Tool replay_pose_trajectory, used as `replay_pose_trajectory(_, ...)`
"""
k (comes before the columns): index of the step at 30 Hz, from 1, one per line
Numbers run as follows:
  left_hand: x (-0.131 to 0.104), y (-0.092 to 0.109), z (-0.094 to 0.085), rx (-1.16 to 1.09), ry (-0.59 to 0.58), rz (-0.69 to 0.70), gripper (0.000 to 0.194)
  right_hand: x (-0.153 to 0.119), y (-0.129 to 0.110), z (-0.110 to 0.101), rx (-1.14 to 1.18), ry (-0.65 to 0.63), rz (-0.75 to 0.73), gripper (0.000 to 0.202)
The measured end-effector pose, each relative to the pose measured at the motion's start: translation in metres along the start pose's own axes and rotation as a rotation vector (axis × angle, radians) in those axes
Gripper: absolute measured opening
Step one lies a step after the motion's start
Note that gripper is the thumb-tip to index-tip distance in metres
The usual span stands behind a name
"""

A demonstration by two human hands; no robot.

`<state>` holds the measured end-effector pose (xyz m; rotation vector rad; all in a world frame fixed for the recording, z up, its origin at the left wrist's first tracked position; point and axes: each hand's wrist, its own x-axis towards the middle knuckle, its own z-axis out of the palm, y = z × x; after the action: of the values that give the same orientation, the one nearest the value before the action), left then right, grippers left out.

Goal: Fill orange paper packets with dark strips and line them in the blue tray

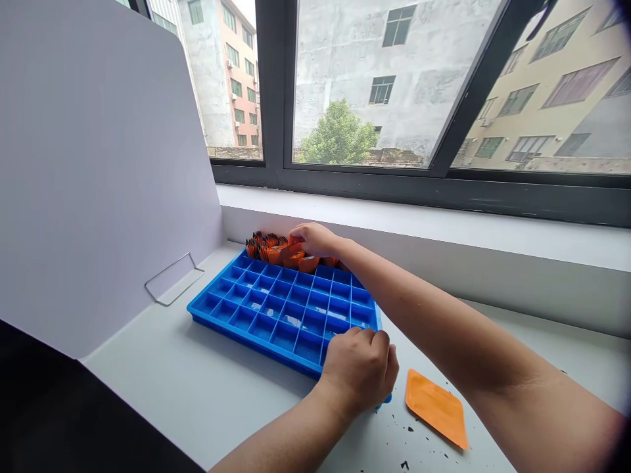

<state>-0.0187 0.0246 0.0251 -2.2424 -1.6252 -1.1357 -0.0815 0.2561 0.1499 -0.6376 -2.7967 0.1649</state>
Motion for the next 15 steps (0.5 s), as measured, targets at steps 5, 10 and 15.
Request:
replay_pose_trajectory(5, -0.001, -0.001, 0.001, 0.029, -0.015, 0.012, 0.016, -0.006, -0.002, -0.012, 0.003, -0.011, -0.001, 0.031)
replay_pose_trajectory(10, -0.002, 0.0, 0.001, 0.044, -0.025, 0.024, 0.014, -0.005, -0.003, -0.011, 0.02, -0.067, 0.043, 0.027)
replay_pose_trajectory(15, -0.002, -0.001, 0.001, 0.03, -0.019, 0.022, 0.013, -0.003, -0.003, 0.007, -0.019, -0.091, 0.094, 0.028)
